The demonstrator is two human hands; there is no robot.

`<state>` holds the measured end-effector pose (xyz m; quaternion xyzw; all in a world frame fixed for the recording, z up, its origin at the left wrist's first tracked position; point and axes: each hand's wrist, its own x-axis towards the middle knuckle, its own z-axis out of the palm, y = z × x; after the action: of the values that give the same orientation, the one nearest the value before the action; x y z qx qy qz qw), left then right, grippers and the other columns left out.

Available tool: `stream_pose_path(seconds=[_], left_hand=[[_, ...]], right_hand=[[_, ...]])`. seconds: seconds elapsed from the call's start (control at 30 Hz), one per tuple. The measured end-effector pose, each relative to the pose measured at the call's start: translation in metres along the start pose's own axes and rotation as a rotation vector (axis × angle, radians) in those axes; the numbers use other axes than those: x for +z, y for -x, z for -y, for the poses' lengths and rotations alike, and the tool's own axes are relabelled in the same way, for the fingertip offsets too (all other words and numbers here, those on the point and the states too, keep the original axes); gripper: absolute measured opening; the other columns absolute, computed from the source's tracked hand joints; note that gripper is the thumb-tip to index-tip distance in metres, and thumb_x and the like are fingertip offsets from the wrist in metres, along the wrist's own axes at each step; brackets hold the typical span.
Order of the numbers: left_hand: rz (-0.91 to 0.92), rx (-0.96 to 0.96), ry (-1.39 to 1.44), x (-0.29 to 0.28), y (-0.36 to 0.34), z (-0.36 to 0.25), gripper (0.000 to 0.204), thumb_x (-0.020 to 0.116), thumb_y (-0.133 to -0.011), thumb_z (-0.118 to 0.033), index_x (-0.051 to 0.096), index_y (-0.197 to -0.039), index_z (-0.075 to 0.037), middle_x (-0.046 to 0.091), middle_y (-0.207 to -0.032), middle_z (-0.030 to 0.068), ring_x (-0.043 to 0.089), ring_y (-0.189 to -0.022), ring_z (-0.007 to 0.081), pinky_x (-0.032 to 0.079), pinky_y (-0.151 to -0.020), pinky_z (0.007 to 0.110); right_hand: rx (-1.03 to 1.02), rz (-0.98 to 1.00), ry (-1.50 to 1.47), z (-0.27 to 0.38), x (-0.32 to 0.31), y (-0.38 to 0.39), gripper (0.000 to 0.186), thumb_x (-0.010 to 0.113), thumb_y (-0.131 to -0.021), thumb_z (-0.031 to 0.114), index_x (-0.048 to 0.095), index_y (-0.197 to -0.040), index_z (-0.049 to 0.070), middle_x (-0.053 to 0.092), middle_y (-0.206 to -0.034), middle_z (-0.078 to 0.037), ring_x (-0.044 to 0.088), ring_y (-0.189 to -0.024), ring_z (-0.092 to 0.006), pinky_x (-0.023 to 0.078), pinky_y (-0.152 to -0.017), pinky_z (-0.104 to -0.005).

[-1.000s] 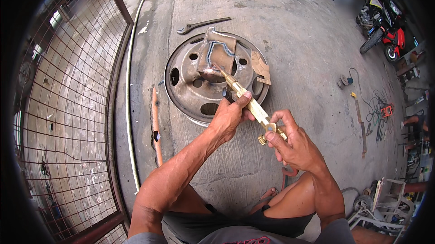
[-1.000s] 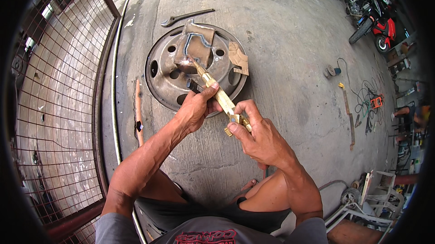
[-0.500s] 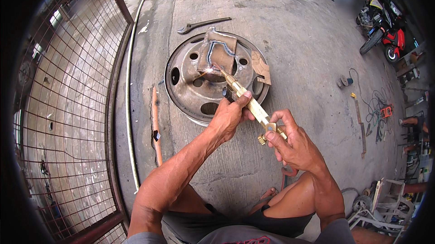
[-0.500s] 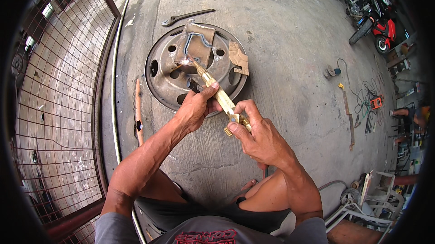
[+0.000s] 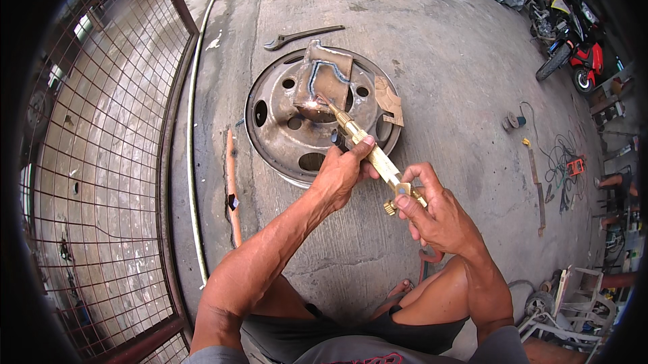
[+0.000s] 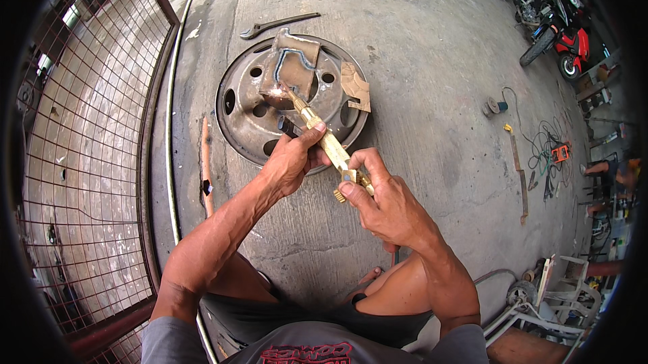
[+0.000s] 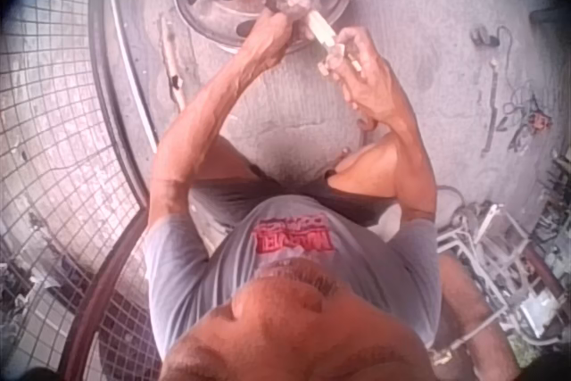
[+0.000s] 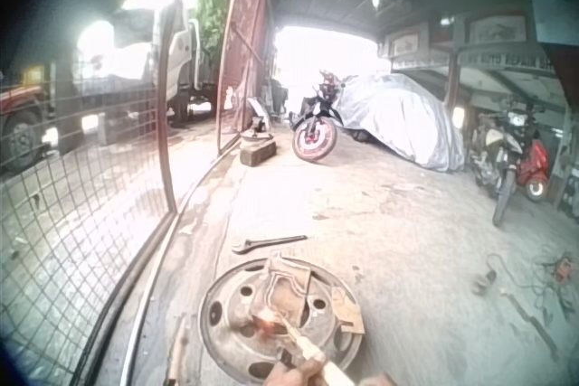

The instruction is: The person uses a welding torch to heat and weld a metal plate attached to a circular metal rim. They briefly adjust the gas cylinder valve before continuing to weld the same area.

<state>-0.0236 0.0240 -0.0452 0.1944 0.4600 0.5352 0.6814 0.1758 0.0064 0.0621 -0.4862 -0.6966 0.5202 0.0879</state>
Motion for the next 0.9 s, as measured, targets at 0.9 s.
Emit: stream_pose_path(seconds=[0.9], left_hand=[[-0.001,-0.011,-0.003,0.0014,0.0017,-0.0025,0.028,0.064,-0.107,-0.029,0.066,-0.107,-0.001,0.071,-0.088,0.0089,0.063,-0.065,0.0127,0.049,-0.063,0.029]], right_hand=[[-0.011,0.002,0.027,-0.0017,0.0005,-0.0002,0.03,0.058,-0.11,0.027,0.041,-0.129,0.01,0.061,-0.067,-0.006,0.06,-0.053,-0.0143,0.047,-0.05,-0.036]])
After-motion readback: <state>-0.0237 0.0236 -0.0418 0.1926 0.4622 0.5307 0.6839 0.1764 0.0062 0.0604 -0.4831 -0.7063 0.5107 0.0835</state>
